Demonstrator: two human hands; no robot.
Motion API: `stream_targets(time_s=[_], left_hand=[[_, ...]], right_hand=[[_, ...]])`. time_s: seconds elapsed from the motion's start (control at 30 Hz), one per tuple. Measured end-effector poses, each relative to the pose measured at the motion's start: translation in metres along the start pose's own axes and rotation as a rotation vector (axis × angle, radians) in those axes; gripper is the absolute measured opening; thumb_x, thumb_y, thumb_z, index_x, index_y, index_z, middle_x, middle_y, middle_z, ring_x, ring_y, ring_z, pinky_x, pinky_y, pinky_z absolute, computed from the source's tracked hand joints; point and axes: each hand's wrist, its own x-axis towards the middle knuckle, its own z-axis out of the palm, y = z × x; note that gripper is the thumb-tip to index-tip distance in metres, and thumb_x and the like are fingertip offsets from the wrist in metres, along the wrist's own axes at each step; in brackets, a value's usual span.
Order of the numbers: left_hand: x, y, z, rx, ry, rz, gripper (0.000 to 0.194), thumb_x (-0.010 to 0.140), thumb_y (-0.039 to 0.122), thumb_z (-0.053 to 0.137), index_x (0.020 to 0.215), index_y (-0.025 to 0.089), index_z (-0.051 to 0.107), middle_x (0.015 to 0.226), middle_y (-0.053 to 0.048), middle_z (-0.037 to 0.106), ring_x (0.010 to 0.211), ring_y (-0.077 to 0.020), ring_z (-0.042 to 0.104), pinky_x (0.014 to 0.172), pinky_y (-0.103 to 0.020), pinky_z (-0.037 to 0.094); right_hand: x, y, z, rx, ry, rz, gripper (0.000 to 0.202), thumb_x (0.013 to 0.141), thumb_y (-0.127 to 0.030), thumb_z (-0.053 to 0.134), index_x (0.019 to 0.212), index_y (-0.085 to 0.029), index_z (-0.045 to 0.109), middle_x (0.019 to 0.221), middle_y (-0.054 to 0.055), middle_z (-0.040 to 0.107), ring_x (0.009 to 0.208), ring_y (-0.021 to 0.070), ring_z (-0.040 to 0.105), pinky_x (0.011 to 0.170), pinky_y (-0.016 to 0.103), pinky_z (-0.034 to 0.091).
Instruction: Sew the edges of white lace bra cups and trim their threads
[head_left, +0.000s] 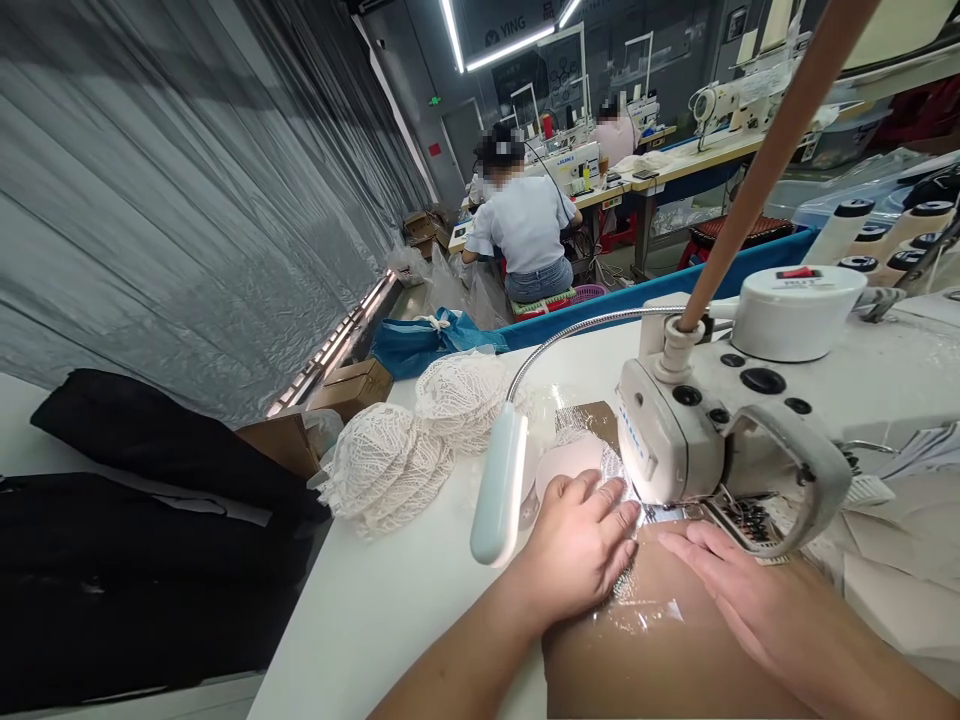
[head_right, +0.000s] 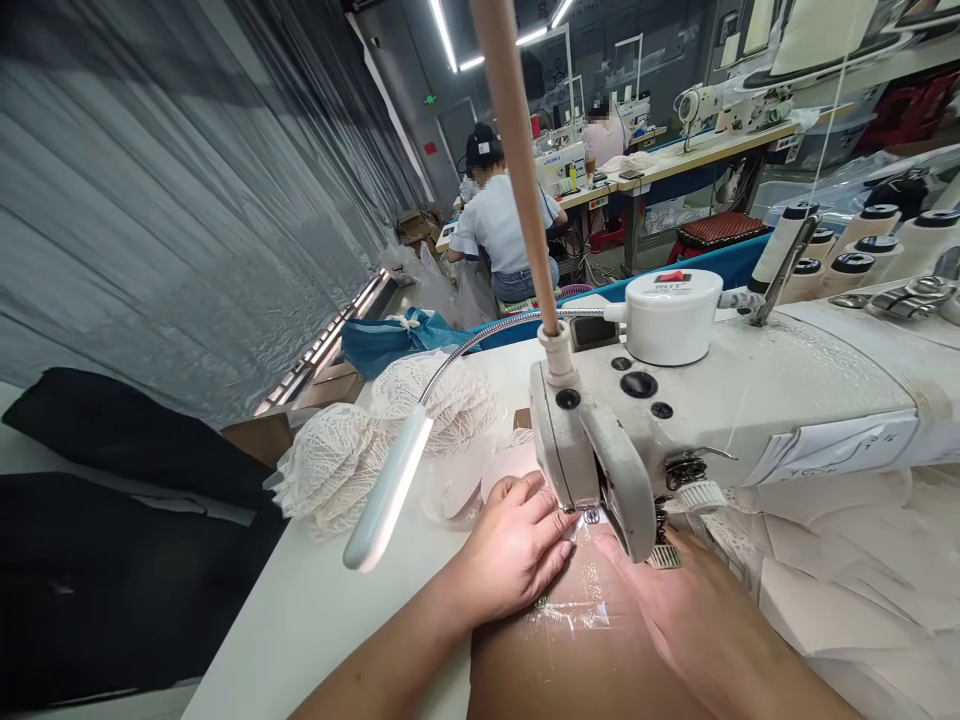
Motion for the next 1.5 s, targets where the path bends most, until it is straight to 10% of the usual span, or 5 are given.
stream_targets(time_s=[0.33,0.63,0.93,1.07,1.5], left_hand=[[-0.008,0.018,-0.044,-0.111,-0.268,-0.130,0.041,0.095,0.048,0.047,0.114,0.016,0.063,0.106,-0.010,0.067,0.086,-0.0246,0.061,0.075,-0.035,0.052],[-0.003,0.021,-0.024,-0.166,-0.195,0.034,0.031,0.093,0.033,0.054,0.118,0.016,0.061,0.120,-0.010,0.062,0.101,-0.0256,0.058,0.088,-0.038,0.049],[-0.022,0.035,-0.053,-0.123,-0.362,0.057,0.056,0.080,0.018,0.059,0.135,0.014,0.048,0.134,-0.016,0.054,0.121,-0.0321,0.050,0.093,-0.041,0.050],[-0.018,0.028,-0.033,-0.136,-0.289,0.040,0.029,0.087,0.014,0.050,0.114,0.013,0.060,0.116,-0.014,0.063,0.101,-0.0262,0.059,0.082,-0.033,0.051],[-0.002,-0.015,-0.016,-1.080,-0.191,-0.389,0.038,0.091,0.042,0.050,0.063,0.017,0.043,0.063,0.004,0.040,0.059,-0.0100,0.036,0.055,-0.023,0.030]], right_hand=[[-0.014,0.003,0.010,0.102,-0.022,0.053,0.047,0.093,-0.012,0.035,0.132,-0.025,0.057,0.113,0.012,0.073,0.093,0.0275,0.073,0.069,0.040,0.061],[-0.010,0.004,-0.001,0.184,0.040,0.010,0.040,0.091,-0.009,0.034,0.114,-0.020,0.065,0.109,0.012,0.073,0.092,0.0261,0.073,0.071,0.039,0.059],[-0.004,0.003,-0.014,0.248,-0.041,-0.016,0.038,0.093,-0.008,0.034,0.116,-0.019,0.062,0.098,0.007,0.075,0.084,0.0230,0.073,0.065,0.035,0.058],[-0.006,0.000,-0.009,0.284,-0.035,-0.011,0.040,0.095,-0.009,0.032,0.123,-0.017,0.060,0.093,0.008,0.075,0.076,0.0214,0.072,0.061,0.033,0.056],[0.007,-0.013,-0.018,0.163,0.200,-0.060,0.030,0.099,-0.036,0.047,0.113,-0.013,0.059,0.098,0.012,0.074,0.084,0.0238,0.072,0.071,0.035,0.056]])
